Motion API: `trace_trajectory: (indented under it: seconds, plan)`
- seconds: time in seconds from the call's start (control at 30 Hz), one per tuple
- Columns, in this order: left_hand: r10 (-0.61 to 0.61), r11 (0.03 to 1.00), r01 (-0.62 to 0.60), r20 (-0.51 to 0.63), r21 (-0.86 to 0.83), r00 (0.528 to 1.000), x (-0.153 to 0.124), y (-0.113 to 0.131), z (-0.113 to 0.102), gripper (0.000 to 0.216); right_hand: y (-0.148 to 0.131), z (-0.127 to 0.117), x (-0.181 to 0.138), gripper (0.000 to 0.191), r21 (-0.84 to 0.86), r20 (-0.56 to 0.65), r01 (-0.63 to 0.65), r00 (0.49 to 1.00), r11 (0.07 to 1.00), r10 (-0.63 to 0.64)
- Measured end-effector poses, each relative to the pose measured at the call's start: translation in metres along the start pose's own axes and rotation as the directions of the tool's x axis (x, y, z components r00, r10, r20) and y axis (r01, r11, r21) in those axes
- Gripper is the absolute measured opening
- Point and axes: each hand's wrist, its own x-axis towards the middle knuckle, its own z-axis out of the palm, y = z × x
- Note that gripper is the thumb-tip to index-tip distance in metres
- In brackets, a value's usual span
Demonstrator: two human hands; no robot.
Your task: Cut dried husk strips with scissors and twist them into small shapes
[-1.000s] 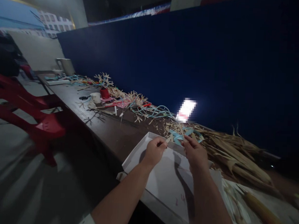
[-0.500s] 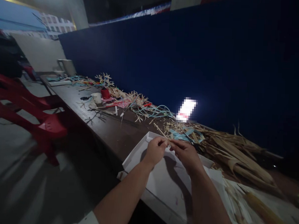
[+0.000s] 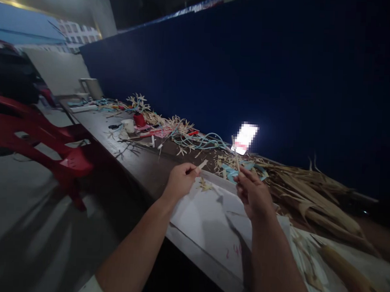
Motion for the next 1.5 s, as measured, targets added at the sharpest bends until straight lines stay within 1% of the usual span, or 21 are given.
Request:
trace_trajectory:
  seconds: [0.1,0.2,0.3,0.43,0.5,0.6,0.67,0.73,0.8,0.87,0.9,0.93,0.97,1.0,1.07,1.1,1.17,1.27,1.37,1.43,1.5]
  plan:
    - [-0.024,1.0,0.024,0.025,-0.002,0.999,0.002,-0.004,0.01,0.021,-0.003,0.004,-0.007,0.047,-0.016,0.174,-0.071,0.982,0.997,0.073]
    - [0.009,1.0,-0.008,0.089,-0.016,0.996,-0.001,-0.007,0.027,0.018,-0.002,0.006,-0.011,0.051,-0.087,0.305,-0.11,0.943,0.99,0.132]
    - [0.013,0.998,-0.002,0.172,-0.067,0.985,-0.005,-0.009,0.039,0.014,0.001,0.01,-0.014,0.054,-0.193,0.386,-0.126,0.902,0.973,0.193]
    - [0.032,0.996,-0.01,0.237,-0.092,0.971,-0.009,-0.01,0.045,0.017,0.006,0.013,-0.013,0.041,-0.245,0.432,-0.085,0.882,0.966,0.187]
    - [0.053,0.997,-0.039,0.23,-0.065,0.972,-0.009,-0.009,0.045,0.019,0.008,0.014,-0.012,0.036,-0.257,0.415,-0.058,0.895,0.965,0.165]
    - [0.072,0.997,-0.066,0.19,-0.034,0.979,-0.011,-0.007,0.045,0.02,0.011,0.013,-0.009,0.037,-0.308,0.361,-0.008,0.924,0.951,0.124]
    - [0.088,0.996,-0.084,0.157,-0.034,0.984,-0.012,-0.005,0.046,0.017,0.015,0.011,-0.004,0.038,-0.371,0.3,0.062,0.952,0.927,0.057]
    - [0.093,0.995,-0.09,0.133,-0.034,0.987,-0.013,-0.005,0.046,0.014,0.018,0.006,0.002,0.038,-0.445,0.207,0.139,0.977,0.885,-0.049]
    - [0.072,0.997,-0.068,0.123,-0.034,0.99,-0.013,-0.007,0.047,0.013,0.019,0.0,0.007,0.038,-0.469,0.057,0.161,0.987,0.868,-0.153]
    - [0.047,0.999,-0.044,0.114,-0.027,0.992,-0.013,-0.01,0.046,0.014,0.017,-0.004,0.009,0.043,-0.364,-0.082,0.125,0.983,0.923,-0.166]
    - [0.038,0.999,-0.036,0.107,-0.02,0.994,-0.013,-0.011,0.046,0.015,0.015,-0.004,0.008,0.047,-0.279,-0.093,0.093,0.988,0.956,-0.123]
    - [0.034,0.999,-0.032,0.099,-0.016,0.995,-0.012,-0.012,0.045,0.016,0.013,-0.004,0.006,0.051,-0.202,-0.052,0.044,0.997,0.978,-0.056]
    - [0.033,0.999,-0.032,0.093,-0.012,0.995,-0.011,-0.013,0.045,0.016,0.012,-0.002,0.004,0.055,-0.146,0.03,-0.013,0.999,0.989,0.018]
    - [0.036,0.999,-0.035,0.086,-0.013,0.996,-0.01,-0.013,0.045,0.017,0.01,0.0,0.001,0.059,-0.121,0.141,-0.074,0.986,0.99,0.091]
    - [0.044,0.999,-0.043,0.079,-0.023,0.996,-0.009,-0.012,0.045,0.017,0.009,0.004,-0.005,0.059,-0.127,0.312,-0.148,0.933,0.981,0.181]
    - [0.053,0.998,-0.051,0.081,-0.027,0.995,-0.008,-0.012,0.046,0.017,0.009,0.006,-0.007,0.056,-0.145,0.364,-0.162,0.909,0.976,0.205]
    - [0.074,0.997,-0.072,0.085,-0.029,0.994,-0.008,-0.01,0.047,0.017,0.009,0.008,-0.009,0.049,-0.185,0.4,-0.153,0.891,0.971,0.217]
    - [0.089,0.996,-0.085,0.104,-0.041,0.991,-0.01,-0.006,0.047,0.017,0.011,0.01,-0.009,0.042,-0.247,0.379,-0.089,0.908,0.965,0.18]
    - [0.085,0.996,-0.082,0.084,-0.046,0.993,-0.012,-0.003,0.047,0.017,0.013,0.011,-0.006,0.042,-0.329,0.305,-0.001,0.946,0.944,0.107]
    - [0.092,0.996,-0.09,0.067,-0.025,0.994,-0.013,-0.003,0.047,0.015,0.014,0.01,-0.002,0.041,-0.381,0.209,0.049,0.977,0.923,0.035]
    - [0.086,0.996,-0.085,0.069,-0.016,0.994,-0.014,-0.005,0.048,0.013,0.015,0.006,0.002,0.041,-0.38,0.071,0.073,0.996,0.922,-0.049]
